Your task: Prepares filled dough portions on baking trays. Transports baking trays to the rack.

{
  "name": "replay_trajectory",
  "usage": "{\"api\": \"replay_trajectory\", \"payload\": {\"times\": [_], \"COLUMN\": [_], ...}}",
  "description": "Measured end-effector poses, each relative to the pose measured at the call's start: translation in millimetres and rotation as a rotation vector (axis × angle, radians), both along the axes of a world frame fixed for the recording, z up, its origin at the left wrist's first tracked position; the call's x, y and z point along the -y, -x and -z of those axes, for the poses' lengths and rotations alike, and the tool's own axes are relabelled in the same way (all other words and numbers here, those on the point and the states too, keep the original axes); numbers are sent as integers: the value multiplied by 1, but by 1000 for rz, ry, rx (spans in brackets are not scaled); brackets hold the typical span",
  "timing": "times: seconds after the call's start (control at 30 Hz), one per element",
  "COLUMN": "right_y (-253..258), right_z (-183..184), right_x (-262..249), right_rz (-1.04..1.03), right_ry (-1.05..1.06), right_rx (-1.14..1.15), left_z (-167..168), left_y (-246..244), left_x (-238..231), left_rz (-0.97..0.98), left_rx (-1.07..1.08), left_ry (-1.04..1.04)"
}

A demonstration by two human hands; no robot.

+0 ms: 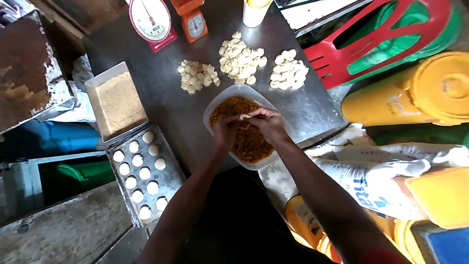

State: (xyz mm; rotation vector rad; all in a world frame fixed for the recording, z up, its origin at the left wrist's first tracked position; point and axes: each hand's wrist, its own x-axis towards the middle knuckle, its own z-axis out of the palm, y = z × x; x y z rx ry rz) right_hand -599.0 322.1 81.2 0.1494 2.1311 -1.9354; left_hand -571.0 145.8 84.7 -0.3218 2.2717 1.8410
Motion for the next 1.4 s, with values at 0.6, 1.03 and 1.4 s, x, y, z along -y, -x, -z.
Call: {"api": "replay_trajectory", "payload": {"times": [0.6,1.03,1.4], "right_y": [0,1,-7], "right_z": [-22,-31,-14], "right_x": [2,-8,10], "right_rz": [-93,-340,-97], "right_ry": [-82,-169,13], "right_rx": [-141,-231,-120], "left_z": [-17,-13,-11], "left_y": [-5,-13,-13], "left_x": [12,14,8], "left_rz": [5,-28,-99], "left_rx": [-58,-127,-47], "left_ry": [-61,-87,-43]}}
